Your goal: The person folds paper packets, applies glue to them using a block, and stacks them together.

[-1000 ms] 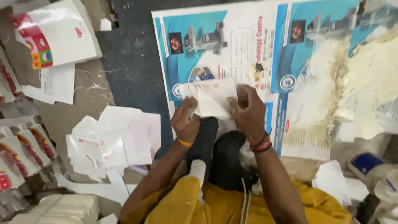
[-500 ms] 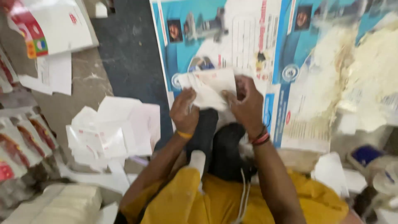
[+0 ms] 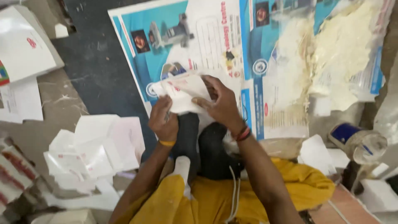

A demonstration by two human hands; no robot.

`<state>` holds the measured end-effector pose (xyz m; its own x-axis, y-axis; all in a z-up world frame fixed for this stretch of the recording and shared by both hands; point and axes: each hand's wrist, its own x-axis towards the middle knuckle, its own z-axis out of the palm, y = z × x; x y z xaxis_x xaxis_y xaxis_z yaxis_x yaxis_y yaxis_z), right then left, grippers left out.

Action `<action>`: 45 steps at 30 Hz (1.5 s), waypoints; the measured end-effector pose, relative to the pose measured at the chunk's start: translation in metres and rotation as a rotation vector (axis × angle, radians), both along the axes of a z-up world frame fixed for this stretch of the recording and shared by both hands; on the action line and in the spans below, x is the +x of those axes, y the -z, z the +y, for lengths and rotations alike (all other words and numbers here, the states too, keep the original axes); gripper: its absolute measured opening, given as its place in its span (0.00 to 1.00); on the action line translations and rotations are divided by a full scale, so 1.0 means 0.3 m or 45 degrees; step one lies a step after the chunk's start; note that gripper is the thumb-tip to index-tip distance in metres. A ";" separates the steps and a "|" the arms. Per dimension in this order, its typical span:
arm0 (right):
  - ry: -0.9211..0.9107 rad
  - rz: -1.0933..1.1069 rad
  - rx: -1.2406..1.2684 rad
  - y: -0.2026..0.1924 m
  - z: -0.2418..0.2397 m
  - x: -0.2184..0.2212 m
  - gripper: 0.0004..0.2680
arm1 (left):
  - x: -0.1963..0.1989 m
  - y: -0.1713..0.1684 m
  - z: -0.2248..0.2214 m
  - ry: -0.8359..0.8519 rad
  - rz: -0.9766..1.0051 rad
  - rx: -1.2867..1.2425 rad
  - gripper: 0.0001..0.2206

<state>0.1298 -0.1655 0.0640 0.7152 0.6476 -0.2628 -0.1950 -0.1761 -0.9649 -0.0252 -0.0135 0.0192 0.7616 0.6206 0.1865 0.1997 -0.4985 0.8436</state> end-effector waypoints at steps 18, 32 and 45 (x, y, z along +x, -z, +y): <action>0.372 -0.425 -0.665 0.039 0.068 0.033 0.13 | 0.063 0.058 0.018 -0.030 -0.065 -0.035 0.12; 0.106 -0.368 -0.337 -0.006 0.056 -0.058 0.18 | -0.017 -0.031 -0.008 -0.081 0.082 -0.019 0.14; 0.272 -0.241 -0.546 0.041 0.076 -0.027 0.17 | 0.085 -0.007 0.036 -0.068 -0.018 0.068 0.16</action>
<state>0.1216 -0.1427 0.0518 0.8806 0.3442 -0.3257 -0.0988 -0.5389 -0.8366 0.0002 -0.0026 0.0214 0.7245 0.6494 0.2311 0.2156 -0.5319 0.8189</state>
